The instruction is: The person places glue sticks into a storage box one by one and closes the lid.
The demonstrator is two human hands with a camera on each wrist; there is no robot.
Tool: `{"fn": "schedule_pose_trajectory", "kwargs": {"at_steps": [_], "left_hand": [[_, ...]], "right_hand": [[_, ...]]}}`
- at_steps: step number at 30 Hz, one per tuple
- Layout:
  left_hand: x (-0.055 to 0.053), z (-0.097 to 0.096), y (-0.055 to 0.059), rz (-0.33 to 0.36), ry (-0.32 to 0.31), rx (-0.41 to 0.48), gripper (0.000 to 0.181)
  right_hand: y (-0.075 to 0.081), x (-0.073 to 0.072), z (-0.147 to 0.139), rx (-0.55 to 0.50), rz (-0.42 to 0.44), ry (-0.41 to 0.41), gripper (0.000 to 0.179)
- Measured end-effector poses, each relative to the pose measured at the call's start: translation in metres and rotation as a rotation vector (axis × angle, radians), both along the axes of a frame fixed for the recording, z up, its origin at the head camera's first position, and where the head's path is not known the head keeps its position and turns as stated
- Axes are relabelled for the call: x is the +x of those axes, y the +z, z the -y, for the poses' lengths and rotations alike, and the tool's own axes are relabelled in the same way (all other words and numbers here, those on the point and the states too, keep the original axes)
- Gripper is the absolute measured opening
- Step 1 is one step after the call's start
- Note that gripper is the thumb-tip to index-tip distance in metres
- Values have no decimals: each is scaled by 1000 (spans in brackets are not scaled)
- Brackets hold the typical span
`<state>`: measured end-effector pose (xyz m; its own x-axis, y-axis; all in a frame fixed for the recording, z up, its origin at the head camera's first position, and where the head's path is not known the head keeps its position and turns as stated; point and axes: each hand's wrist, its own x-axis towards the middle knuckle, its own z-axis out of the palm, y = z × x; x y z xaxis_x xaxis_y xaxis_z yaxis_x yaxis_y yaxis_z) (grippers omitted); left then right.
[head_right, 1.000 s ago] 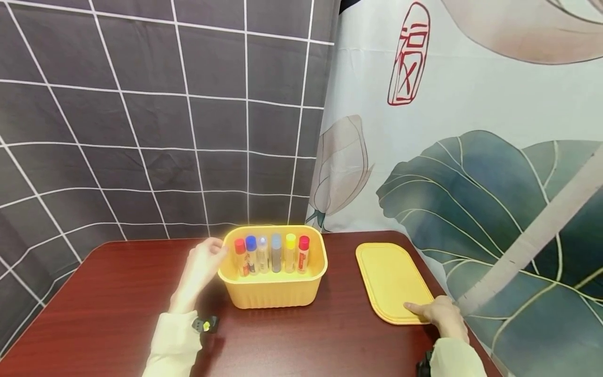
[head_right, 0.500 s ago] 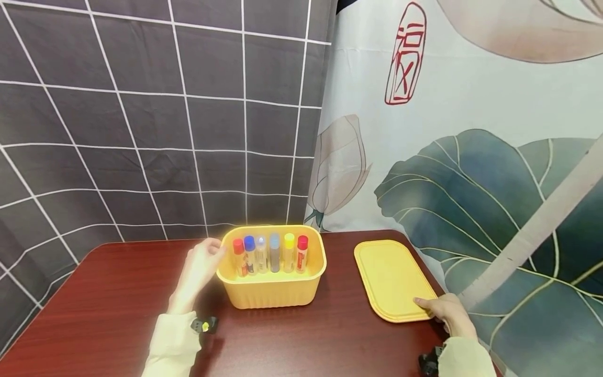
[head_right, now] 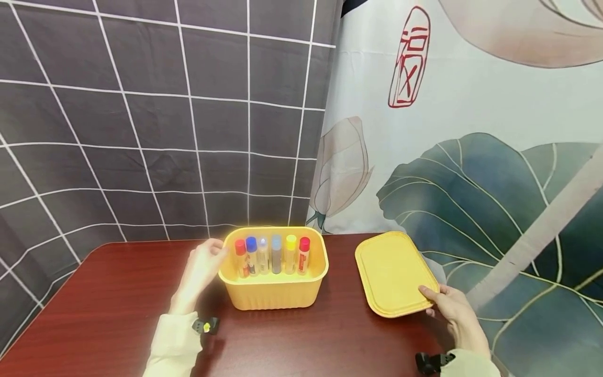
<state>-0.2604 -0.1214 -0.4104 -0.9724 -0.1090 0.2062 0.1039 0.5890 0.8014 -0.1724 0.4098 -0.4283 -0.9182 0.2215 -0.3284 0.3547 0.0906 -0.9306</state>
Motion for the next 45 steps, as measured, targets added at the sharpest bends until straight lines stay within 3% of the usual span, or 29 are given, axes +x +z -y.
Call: {"fn": "schedule_pose_trajectory", "kwargs": {"at_steps": [3,11,21,26,32,45], "left_hand": [[0,-1,1,4,-5,2,24],[0,-4,3,7,-16,4,23],[-1,-4,2,9,-12,-3,23],[-1,-5,3,5,-7,-1,22],[-1,-4,1,19,-4,-4,21],[0,-2,1,-7,2,-54,21]], "right_hand": [[12,0,7,85,-46,-10,16],[42,3,30,416,-206,-85,55],[68,13,54,729,-536,-184,33],[79,15,68,776,-678,-238,25],[86,12,91,810,-746,-298,24],[90,2,134,842,-1058,-243,25]]}}
